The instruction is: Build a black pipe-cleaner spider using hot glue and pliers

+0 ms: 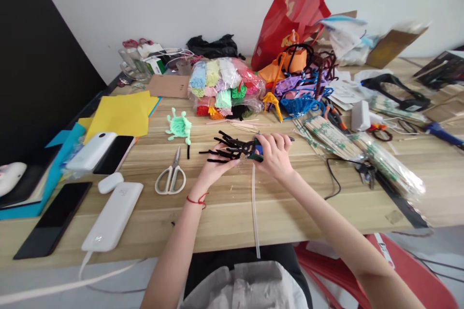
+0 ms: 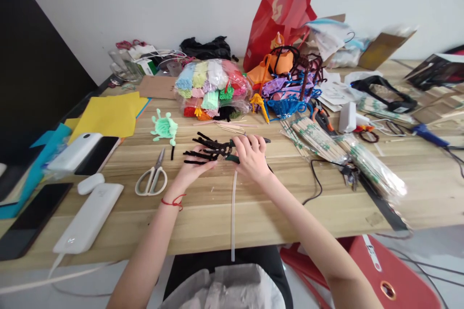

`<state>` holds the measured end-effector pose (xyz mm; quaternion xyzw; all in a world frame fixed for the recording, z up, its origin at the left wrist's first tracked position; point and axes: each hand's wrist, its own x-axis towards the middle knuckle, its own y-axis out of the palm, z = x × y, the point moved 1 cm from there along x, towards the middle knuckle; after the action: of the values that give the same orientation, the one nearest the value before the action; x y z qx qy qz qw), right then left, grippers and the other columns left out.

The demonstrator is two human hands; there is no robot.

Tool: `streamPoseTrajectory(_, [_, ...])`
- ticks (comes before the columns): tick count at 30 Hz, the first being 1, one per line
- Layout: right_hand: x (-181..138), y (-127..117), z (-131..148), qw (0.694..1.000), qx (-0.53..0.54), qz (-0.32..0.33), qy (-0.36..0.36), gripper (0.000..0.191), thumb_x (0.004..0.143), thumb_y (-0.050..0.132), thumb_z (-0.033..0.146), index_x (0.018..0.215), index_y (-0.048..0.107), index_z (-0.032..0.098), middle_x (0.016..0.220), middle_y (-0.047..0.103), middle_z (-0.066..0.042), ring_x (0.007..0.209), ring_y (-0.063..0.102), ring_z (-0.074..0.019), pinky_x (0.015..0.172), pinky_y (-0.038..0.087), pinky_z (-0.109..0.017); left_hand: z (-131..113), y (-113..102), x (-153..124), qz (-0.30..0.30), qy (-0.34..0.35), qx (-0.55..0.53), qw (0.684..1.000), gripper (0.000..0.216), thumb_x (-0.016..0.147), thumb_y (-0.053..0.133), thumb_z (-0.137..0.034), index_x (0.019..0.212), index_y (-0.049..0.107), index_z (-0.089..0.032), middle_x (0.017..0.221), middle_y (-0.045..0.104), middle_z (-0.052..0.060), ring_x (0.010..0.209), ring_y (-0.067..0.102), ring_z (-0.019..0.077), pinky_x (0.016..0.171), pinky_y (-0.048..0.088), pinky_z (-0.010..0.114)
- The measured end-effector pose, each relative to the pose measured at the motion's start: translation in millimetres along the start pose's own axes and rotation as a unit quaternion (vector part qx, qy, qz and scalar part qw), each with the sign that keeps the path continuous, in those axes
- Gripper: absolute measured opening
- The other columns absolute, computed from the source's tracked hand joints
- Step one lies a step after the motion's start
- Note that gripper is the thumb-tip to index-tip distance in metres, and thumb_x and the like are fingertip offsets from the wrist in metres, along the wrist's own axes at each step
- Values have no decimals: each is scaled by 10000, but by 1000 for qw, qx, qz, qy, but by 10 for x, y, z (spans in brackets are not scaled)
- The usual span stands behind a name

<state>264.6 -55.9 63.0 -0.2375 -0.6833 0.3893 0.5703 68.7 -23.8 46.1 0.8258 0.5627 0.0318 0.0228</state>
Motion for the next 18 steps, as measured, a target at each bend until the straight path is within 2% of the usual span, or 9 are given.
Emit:
streamPoseTrajectory(7, [22,-52,-97,1000,-2,-6,-29,468,762,527,254,1218,475,161,1115,581,-135,1089,391,-309,968,236,-481,11,-22,6,11,-1,28,1000,360,667,755,-326,975,628,-189,838,705,39,655,665,162,634,562,300])
streamPoseTrajectory(14, [117,-86,-169,996,-1,39,-85,489,773,538,319,1229,470,158,1153,567,-139,1098,381,-311,980,226,-484,35,-9,13,20,-10,11,1000,420,645,772,-317,1012,606,-197,765,707,18,582,649,151,606,561,299])
streamPoseTrajectory(18, [208,-133,-190,990,1,55,-128,472,772,545,319,1209,481,156,1129,572,-136,1101,382,-306,992,221,-476,19,-16,19,28,-12,17,999,399,650,769,-303,997,606,-191,798,708,26,577,645,144,590,560,286])
